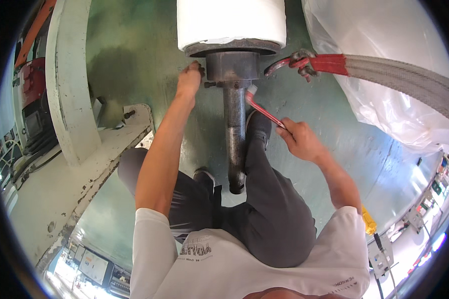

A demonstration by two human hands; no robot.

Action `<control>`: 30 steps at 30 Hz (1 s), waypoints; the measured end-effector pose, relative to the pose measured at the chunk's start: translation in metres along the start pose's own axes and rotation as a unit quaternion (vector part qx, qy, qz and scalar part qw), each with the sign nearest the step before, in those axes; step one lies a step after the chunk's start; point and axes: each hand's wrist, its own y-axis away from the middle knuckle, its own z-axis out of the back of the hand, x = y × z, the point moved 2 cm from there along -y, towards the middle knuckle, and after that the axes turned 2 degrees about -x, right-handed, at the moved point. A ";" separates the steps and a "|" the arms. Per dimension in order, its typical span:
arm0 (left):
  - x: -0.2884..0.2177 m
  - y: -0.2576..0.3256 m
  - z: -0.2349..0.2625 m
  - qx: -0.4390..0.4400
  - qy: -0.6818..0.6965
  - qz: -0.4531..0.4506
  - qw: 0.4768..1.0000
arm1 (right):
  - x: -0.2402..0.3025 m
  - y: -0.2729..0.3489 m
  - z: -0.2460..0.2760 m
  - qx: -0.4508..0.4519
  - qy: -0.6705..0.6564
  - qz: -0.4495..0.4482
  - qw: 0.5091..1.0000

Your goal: The person uses a hex key to turn bolts on a circular metal hub at the end of a large roll of white material. They move the tool between different bolts on the hub, applying pressure to turn them.

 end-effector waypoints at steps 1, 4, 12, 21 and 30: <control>-0.001 -0.004 -0.010 0.010 0.005 0.010 1.000 | -0.050 0.016 -0.022 -0.001 0.053 -0.068 0.996; 0.003 -0.024 -0.027 0.048 0.051 0.019 0.997 | -0.101 0.008 -0.044 -0.109 0.172 -0.058 0.977; -0.010 -0.035 -0.040 0.057 0.089 0.063 0.992 | -0.007 -0.193 -0.035 -0.304 -0.309 -0.193 0.880; -0.019 -0.031 -0.042 0.049 0.088 0.047 0.994 | -0.044 -0.231 -0.042 -0.256 -0.514 -0.267 0.774; 0.051 -0.038 -0.017 0.072 0.061 0.058 0.994 | -0.025 -0.195 -0.078 -0.238 -0.482 -0.248 0.806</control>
